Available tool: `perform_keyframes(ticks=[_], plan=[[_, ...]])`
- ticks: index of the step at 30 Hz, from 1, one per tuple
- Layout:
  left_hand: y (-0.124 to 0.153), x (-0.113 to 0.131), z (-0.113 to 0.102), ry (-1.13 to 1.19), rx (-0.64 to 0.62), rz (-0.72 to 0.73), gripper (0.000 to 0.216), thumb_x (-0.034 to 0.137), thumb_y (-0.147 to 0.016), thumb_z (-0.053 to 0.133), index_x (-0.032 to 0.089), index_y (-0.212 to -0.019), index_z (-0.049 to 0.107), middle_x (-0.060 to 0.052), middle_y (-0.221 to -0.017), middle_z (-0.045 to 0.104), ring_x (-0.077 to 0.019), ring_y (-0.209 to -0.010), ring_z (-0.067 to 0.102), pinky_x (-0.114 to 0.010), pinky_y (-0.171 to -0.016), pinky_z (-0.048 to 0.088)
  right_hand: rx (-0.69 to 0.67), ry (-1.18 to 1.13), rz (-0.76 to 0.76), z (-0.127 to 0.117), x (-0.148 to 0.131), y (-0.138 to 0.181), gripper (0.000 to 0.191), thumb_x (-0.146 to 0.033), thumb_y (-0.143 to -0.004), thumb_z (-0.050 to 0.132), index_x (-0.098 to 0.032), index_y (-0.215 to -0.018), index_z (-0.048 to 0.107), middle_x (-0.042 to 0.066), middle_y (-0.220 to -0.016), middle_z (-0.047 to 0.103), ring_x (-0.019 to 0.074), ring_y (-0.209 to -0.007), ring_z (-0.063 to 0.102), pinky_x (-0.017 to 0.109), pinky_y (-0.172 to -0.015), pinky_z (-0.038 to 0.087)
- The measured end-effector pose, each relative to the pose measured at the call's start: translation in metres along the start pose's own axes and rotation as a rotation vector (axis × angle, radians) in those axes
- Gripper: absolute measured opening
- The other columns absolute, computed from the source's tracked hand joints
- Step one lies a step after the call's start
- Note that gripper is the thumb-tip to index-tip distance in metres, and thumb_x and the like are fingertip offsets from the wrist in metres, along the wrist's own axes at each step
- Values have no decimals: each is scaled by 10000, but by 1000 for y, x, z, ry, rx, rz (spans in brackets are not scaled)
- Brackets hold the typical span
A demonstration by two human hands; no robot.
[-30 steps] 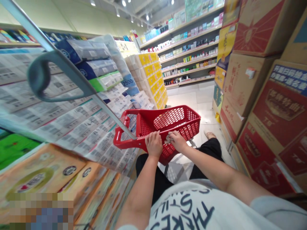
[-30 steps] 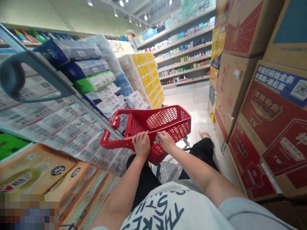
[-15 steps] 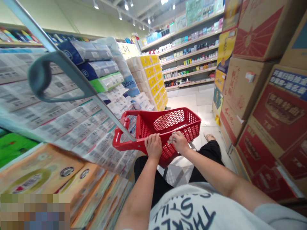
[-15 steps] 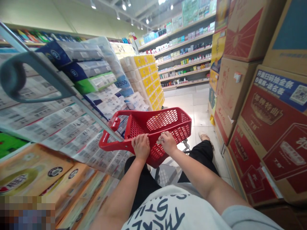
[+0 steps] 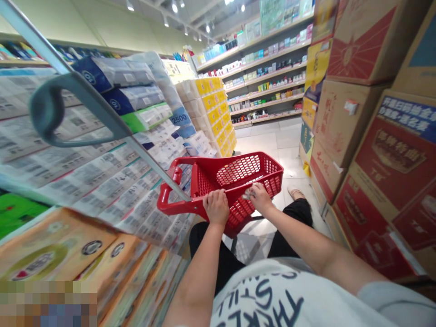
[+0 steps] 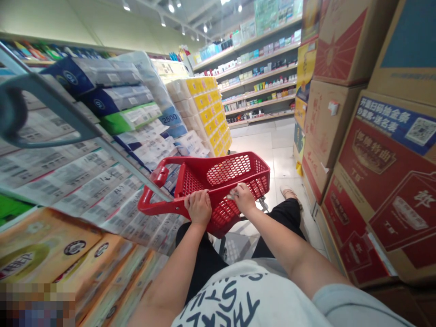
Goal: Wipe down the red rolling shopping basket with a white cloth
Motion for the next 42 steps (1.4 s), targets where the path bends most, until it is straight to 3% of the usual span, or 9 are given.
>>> perform_keyframes(ticks=[2, 4, 9, 14, 18, 24, 28, 35, 42], plan=[[0, 1, 0, -8, -6, 3, 271, 276, -955, 420, 222, -1113, 634, -58, -1062, 675, -244, -1093, 524, -424, -1037, 245, -69, 29, 118, 7, 23, 7, 202, -11, -663, 535, -192, -739, 584, 31, -891, 527, 167, -795, 554, 294, -744, 491], [0, 1, 0, -18, -8, 2, 271, 276, -958, 415, 224, -1112, 632, -53, -1055, 677, -239, -1091, 524, -420, -1036, 244, -18, 36, 131, 2, 30, 11, 190, -36, -681, 532, -194, -768, 592, 36, -908, 528, 175, -810, 559, 305, -751, 497], [-2, -1, -1, -37, 2, -27, 274, 291, -964, 400, 225, -1073, 643, -56, -1042, 676, -245, -1077, 525, -429, -1029, 239, 89, -2, -68, -9, 7, -1, 235, -93, -754, 506, -197, -938, 610, 65, -1004, 536, 208, -963, 547, 352, -893, 471], [-3, -1, 0, -38, -24, -32, 281, 290, -968, 386, 229, -1082, 636, -59, -1033, 670, -244, -1089, 513, -427, -1032, 232, 23, 26, 63, -5, 23, -2, 181, -81, -701, 509, -198, -805, 602, 48, -937, 536, 189, -841, 557, 328, -778, 501], [-5, -3, -1, -53, -21, -56, 278, 291, -968, 382, 223, -1027, 645, -59, -1017, 667, -245, -1072, 507, -434, -1026, 230, 125, -33, -6, -20, 10, -5, 208, -108, -762, 495, -206, -900, 616, 57, -982, 537, 199, -925, 552, 348, -865, 481], [-11, -3, -3, -83, -20, -84, 290, 293, -969, 370, 210, -904, 640, -57, -922, 650, -247, -1013, 503, -437, -1012, 245, 39, -34, 13, -22, 6, -7, 201, -80, -735, 507, -205, -842, 622, 34, -913, 541, 182, -849, 565, 330, -811, 498], [-12, -4, -1, -68, -47, -96, 299, 287, -969, 363, 208, -852, 628, -55, -883, 636, -246, -973, 502, -441, -990, 259, 162, -53, -81, -43, -15, -22, 236, -94, -783, 504, -208, -944, 633, 66, -1068, 547, 197, -1012, 546, 334, -914, 461], [-10, -10, 5, -34, -66, -83, 300, 297, -967, 355, 215, -892, 634, -58, -912, 639, -251, -1005, 493, -445, -1002, 251, -156, 241, 16, -31, -13, -52, 187, -116, -811, 529, -178, -944, 645, 52, -961, 651, 199, -873, 508, 304, -809, 404], [-17, -29, 2, -35, -97, -95, 263, 300, -947, 394, 224, -961, 646, -62, -971, 652, -255, -1048, 494, -464, -1048, 230, -160, 340, -44, -21, -31, -38, 146, -165, -842, 547, -183, -965, 623, 85, -1001, 630, 223, -923, 511, 315, -819, 401]])
Point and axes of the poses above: each hand's wrist, its own y-axis away from the middle knuckle, its own z-axis out of the palm, x = y × z, the point moved 9 cm from there along -y, towards the middle knuckle
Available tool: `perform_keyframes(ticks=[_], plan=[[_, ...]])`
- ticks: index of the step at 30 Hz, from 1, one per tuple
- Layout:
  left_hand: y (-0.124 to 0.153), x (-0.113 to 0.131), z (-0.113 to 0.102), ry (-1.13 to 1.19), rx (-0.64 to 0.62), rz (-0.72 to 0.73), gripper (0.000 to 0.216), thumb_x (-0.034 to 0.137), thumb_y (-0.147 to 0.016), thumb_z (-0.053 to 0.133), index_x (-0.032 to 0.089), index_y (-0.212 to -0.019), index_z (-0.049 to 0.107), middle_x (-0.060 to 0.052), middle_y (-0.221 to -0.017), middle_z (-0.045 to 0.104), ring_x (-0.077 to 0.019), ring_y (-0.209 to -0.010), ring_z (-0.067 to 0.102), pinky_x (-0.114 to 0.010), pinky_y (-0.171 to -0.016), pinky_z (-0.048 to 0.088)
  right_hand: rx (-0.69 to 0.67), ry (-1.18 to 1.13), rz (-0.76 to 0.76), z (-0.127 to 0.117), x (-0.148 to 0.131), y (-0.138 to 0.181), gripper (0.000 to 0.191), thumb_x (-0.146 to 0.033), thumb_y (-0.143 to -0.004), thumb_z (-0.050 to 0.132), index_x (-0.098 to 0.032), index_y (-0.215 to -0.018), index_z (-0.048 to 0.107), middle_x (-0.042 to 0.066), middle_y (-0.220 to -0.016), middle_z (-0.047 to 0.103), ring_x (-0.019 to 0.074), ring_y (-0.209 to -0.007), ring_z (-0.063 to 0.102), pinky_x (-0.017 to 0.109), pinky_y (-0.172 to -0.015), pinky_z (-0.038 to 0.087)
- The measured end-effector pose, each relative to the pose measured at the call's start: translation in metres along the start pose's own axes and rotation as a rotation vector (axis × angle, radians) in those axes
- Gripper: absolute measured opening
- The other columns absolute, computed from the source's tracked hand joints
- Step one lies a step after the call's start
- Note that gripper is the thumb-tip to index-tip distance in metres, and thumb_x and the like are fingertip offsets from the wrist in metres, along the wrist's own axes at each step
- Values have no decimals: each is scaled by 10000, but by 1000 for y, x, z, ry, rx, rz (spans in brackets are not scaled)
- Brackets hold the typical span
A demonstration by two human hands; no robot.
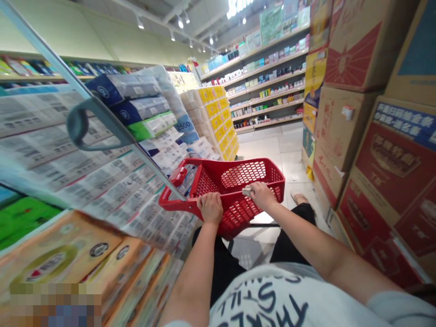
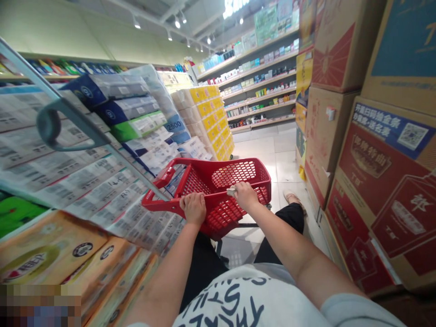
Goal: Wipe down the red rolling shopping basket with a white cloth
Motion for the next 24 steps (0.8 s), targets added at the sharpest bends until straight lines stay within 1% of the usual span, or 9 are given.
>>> perform_keyframes(ticks=[3, 6, 9, 12, 15, 17, 19, 22, 24], plan=[[-3, 2, -5, -36, 19, -15, 266, 289, -940, 404, 211, -983, 655, -80, -1066, 639, -272, -1129, 466, -478, -1090, 203, 43, -18, -29, 4, -8, 2, 113, -178, -849, 551, -186, -929, 630, 101, -946, 625, 244, -910, 529, 343, -809, 435], [-3, 26, 1, -13, -19, 126, 285, 291, -942, 414, 225, -1102, 641, -84, -1178, 606, -263, -1188, 445, -452, -1105, 210, 110, -38, -212, 12, -18, 20, 230, -137, -868, 512, -192, -1061, 625, 111, -1090, 608, 243, -1011, 537, 362, -890, 451], [-4, 42, 18, 28, -149, 202, 282, 317, -942, 426, 243, -1056, 673, -80, -1003, 637, -234, -1022, 529, -417, -1024, 310, 57, -4, -392, 32, -21, 49, 289, -101, -894, 461, -210, -1105, 626, 99, -1227, 573, 219, -1082, 543, 327, -904, 470], [-8, 36, 31, 34, -234, 139, 261, 354, -926, 462, 261, -937, 706, -67, -917, 633, -233, -931, 543, -423, -935, 359, -11, 12, -382, 47, -19, 61, 252, -120, -900, 476, -225, -1043, 655, 81, -1166, 607, 196, -996, 589, 277, -806, 508], [-8, 34, 35, 57, -264, 170, 272, 367, -941, 440, 278, -942, 697, -49, -928, 656, -233, -942, 544, -431, -943, 359, 46, -40, -374, 42, -28, 56, 269, -154, -915, 475, -234, -1116, 634, 83, -1165, 604, 193, -1049, 576, 283, -870, 499], [-3, 34, 34, 58, -237, 182, 295, 346, -958, 402, 268, -989, 684, -47, -1001, 670, -235, -1001, 542, -442, -1006, 334, 77, -57, -384, 39, -35, 51, 285, -159, -922, 465, -237, -1149, 621, 81, -1157, 606, 192, -1072, 566, 298, -912, 486], [5, 35, 34, 43, -192, 171, 319, 298, -966, 373, 244, -1114, 650, -55, -1171, 642, -250, -1142, 504, -449, -1084, 282, 69, -51, -383, 40, -36, 51, 279, -146, -914, 472, -230, -1124, 635, 82, -1137, 617, 196, -1050, 575, 307, -909, 491], [19, 37, 39, 12, -149, 161, 419, 230, -957, 357, 185, -1352, 489, -62, -1435, 461, -277, -1370, 314, -450, -1145, 232, 35, -22, -363, 44, -32, 55, 279, -119, -902, 468, -224, -1076, 660, 88, -1148, 623, 206, -1027, 588, 314, -892, 504], [26, 38, 43, -1, -143, 158, 477, 217, -952, 352, 148, -1423, 392, -64, -1503, 364, -284, -1424, 214, -446, -1157, 229, 42, -25, -352, 43, -30, 56, 299, -128, -917, 445, -239, -1106, 650, 77, -1163, 619, 203, -1064, 577, 322, -930, 490]])
Point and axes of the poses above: each hand's wrist, its own y-axis away from the middle knuckle, its own z-axis out of the palm, x = y × z, the point moved 9 cm from there along -y, towards the middle knuckle
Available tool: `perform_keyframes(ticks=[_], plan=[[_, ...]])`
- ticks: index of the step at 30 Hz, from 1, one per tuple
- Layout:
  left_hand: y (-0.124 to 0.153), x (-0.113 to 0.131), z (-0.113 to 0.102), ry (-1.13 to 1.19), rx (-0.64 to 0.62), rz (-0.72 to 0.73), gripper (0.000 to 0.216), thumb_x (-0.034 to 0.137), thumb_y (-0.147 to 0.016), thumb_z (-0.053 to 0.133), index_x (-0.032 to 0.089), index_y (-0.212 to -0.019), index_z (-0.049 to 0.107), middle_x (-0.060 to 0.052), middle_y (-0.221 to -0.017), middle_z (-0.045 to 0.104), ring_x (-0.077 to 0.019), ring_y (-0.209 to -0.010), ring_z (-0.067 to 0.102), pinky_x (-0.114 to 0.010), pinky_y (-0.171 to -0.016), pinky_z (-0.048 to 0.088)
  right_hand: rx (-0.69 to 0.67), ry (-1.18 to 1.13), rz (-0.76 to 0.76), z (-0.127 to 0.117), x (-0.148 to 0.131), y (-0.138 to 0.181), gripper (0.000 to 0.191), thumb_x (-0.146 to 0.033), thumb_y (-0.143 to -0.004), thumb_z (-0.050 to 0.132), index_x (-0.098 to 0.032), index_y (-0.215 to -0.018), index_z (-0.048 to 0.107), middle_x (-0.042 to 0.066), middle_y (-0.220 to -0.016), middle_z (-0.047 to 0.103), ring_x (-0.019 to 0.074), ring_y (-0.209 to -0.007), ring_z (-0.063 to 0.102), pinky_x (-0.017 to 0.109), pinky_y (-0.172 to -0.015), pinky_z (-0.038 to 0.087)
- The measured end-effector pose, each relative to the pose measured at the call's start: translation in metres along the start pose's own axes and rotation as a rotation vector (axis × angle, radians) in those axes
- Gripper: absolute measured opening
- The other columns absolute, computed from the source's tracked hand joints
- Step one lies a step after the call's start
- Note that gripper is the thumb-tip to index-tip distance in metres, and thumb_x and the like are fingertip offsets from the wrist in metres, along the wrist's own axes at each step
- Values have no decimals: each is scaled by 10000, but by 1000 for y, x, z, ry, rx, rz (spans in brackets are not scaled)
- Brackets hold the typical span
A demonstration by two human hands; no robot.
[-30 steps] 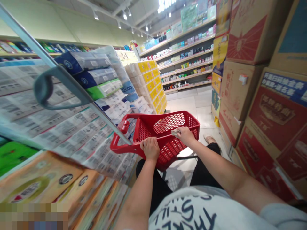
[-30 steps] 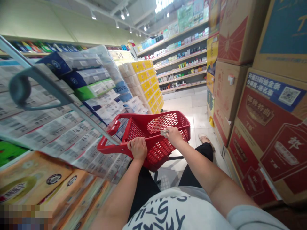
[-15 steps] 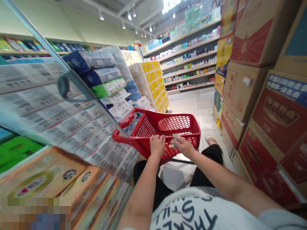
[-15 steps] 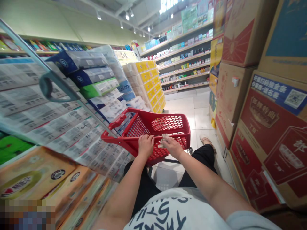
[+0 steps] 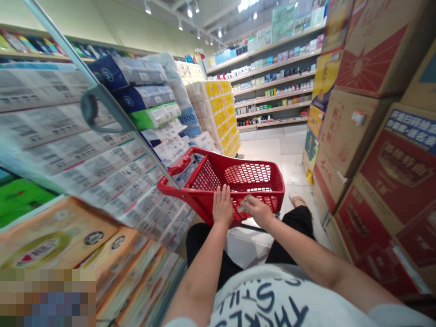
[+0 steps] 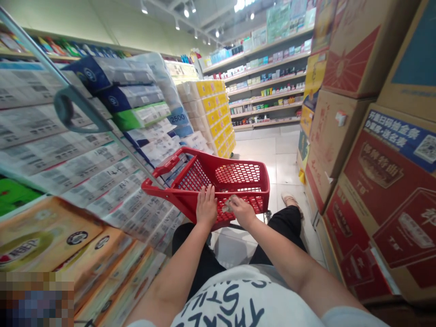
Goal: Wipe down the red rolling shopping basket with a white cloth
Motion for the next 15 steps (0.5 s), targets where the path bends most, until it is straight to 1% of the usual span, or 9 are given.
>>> perform_keyframes(ticks=[2, 4, 7, 9, 13, 15], plan=[[3, 0, 3, 2, 1, -7, 496, 223, -954, 347, 126, -1440, 360, -72, -1519, 334, -287, -1434, 188, -447, -1166, 223, 38, -32, -10, -5, 0, -1, 310, -155, -935, 428, -242, -1155, 629, 71, -1180, 612, 202, -1115, 553, 339, -981, 463], [4, 0, 3, 11, -1, -8, 502, 231, -955, 346, 123, -1445, 352, -80, -1518, 333, -285, -1436, 186, -455, -1169, 223, 53, -56, -30, -9, -2, -4, 306, -167, -941, 424, -231, -1161, 627, 77, -1192, 606, 204, -1135, 541, 352, -995, 454], [3, 1, 2, 23, -13, -3, 503, 228, -955, 343, 152, -1452, 348, -74, -1509, 351, -278, -1434, 199, -471, -1165, 232, -11, -12, -26, -6, -6, -7, 291, -143, -923, 442, -230, -1102, 655, 78, -1165, 616, 195, -1050, 575, 326, -915, 491], [2, 1, 1, 26, -19, -10, 497, 227, -956, 337, 163, -1449, 357, -66, -1501, 366, -279, -1431, 208, -478, -1163, 232, -47, 39, -28, -4, -10, -8, 283, -141, -921, 450, -238, -1085, 660, 73, -1146, 622, 186, -990, 585, 307, -864, 495], [0, 0, -1, 28, -13, -26, 481, 232, -961, 323, 152, -1430, 390, -61, -1491, 384, -282, -1431, 207, -470, -1166, 223, -25, 153, -72, -8, -17, -8, 262, -179, -938, 457, -241, -1104, 650, 80, -1181, 608, 220, -1032, 542, 358, -895, 440], [0, 0, -2, 33, -8, -23, 475, 229, -963, 318, 149, -1424, 401, -59, -1489, 389, -278, -1430, 210, -463, -1168, 224, -66, 198, -96, -3, -17, -4, 228, -169, -913, 503, -236, -1060, 665, 83, -1148, 621, 238, -1019, 530, 383, -887, 424]])
Point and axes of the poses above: each hand's wrist, its own y-axis away from the middle knuckle, its own z-axis out of the palm, x = y × z, the point moved 9 cm from there along -y, towards the middle knuckle
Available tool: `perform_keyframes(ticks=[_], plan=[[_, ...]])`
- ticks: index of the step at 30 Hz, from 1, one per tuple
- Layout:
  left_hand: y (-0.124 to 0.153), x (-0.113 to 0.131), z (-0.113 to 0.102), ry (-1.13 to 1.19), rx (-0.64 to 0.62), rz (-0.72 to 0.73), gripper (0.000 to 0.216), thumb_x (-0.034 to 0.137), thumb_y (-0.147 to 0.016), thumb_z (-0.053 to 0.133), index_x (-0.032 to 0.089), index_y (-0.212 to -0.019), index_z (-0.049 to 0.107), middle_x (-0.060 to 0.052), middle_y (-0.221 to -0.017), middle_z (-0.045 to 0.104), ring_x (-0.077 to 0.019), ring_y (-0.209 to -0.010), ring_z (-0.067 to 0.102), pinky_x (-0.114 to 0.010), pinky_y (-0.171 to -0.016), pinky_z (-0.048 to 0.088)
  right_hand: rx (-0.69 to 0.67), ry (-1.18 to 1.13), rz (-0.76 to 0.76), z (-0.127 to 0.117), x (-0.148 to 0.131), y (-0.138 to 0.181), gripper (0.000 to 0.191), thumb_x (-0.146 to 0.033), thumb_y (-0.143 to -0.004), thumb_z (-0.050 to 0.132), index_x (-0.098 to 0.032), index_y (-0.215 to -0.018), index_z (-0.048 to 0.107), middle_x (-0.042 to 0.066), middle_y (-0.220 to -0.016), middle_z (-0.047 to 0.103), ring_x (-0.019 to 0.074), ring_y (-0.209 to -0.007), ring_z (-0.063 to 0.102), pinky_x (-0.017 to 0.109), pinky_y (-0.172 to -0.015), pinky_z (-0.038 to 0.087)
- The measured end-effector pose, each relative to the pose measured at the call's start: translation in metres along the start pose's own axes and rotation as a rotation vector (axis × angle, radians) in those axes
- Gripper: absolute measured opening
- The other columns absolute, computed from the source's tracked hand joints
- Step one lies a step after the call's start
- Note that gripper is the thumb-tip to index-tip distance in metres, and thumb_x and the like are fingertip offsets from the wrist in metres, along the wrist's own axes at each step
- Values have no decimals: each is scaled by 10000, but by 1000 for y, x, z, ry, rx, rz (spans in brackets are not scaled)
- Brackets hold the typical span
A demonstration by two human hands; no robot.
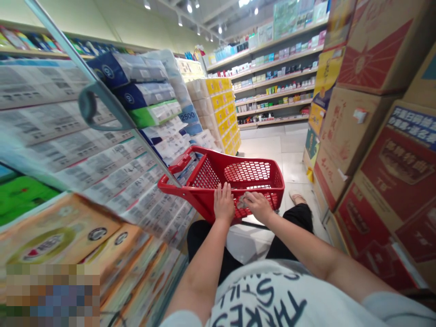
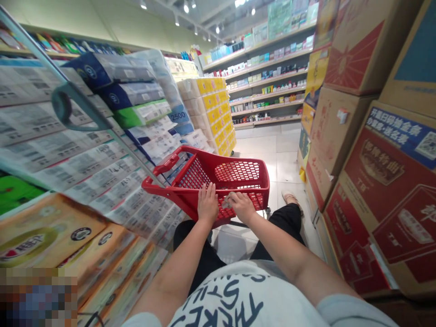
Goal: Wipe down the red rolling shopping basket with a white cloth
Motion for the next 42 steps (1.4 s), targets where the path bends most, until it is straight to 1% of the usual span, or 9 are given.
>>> perform_keyframes(ticks=[3, 8, 13, 17, 23, 28, 33, 38, 42], plan=[[0, 0, -1, 7, 7, 4, 473, 220, -964, 317, 148, -1423, 404, -61, -1484, 396, -272, -1427, 219, -459, -1165, 233, -49, 9, -23, 4, -1, 2, 192, -158, -886, 549, -233, -1002, 682, 82, -1062, 642, 249, -1009, 515, 402, -890, 412], [1, 0, -1, -1, 9, -4, 476, 230, -964, 323, 157, -1428, 396, -54, -1484, 397, -281, -1420, 239, -464, -1165, 230, 40, -54, -73, -9, -7, -8, 249, -181, -936, 474, -232, -1096, 658, 82, -1093, 623, 236, -1105, 472, 397, -995, 383], [2, 1, 0, -3, 10, 7, 469, 220, -965, 316, 157, -1420, 409, -45, -1483, 400, -281, -1421, 235, -457, -1169, 231, -48, -107, -111, 6, -8, -3, 221, -121, -899, 511, -213, -968, 699, 87, -1024, 634, 215, -960, 537, 353, -871, 482], [0, 0, 1, 12, 32, -3, 431, 218, -959, 341, 153, -1357, 493, -63, -1447, 450, -296, -1420, 230, -489, -1166, 230, 27, -108, -84, 3, 0, 3, 277, -141, -930, 459, -219, -1095, 669, 96, -1191, 600, 233, -1079, 510, 406, -977, 443], [-5, 4, -1, 41, 25, -15, 383, 212, -956, 339, 151, -1254, 572, -75, -1387, 512, -304, -1417, 231, -507, -1158, 247, -66, -80, -18, 12, 17, 13, 220, -122, -887, 523, -219, -973, 702, 90, -1062, 637, 233, -988, 535, 365, -847, 504], [-11, 6, -1, 58, -4, -49, 373, 209, -955, 331, 133, -1222, 579, -95, -1361, 531, -307, -1423, 213, -518, -1163, 233, 35, -28, 1, -4, 29, 11, 266, -169, -934, 467, -229, -1099, 666, 92, -1151, 605, 247, -1102, 485, 400, -976, 433], [-14, 9, 2, 51, -42, -38, 372, 205, -950, 338, 136, -1234, 567, -87, -1359, 532, -318, -1420, 215, -524, -1160, 238, -76, -12, 17, 9, 37, 23, 236, -111, -892, 511, -191, -1016, 695, 100, -1110, 617, 244, -1055, 503, 341, -831, 503], [-14, 9, 3, 34, -12, -40, 366, 209, -962, 323, 133, -1224, 567, -83, -1343, 542, -311, -1424, 208, -512, -1170, 226, 63, -10, 12, -6, 36, 20, 283, -143, -921, 483, -194, -1138, 657, 103, -1171, 586, 239, -1165, 440, 359, -981, 439], [-13, 9, 4, 64, -9, -32, 347, 204, -957, 345, 135, -1212, 570, -92, -1347, 536, -303, -1436, 174, -515, -1172, 226, -74, 4, -52, 10, 36, 25, 245, -136, -904, 506, -177, -1065, 686, 110, -1167, 598, 237, -1087, 486, 329, -858, 497]])
Point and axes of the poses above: each hand's wrist, its own y-axis away from the middle knuckle, its own z-axis out of the palm, x = y × z, the point moved 9 cm from there along -y, towards the middle knuckle
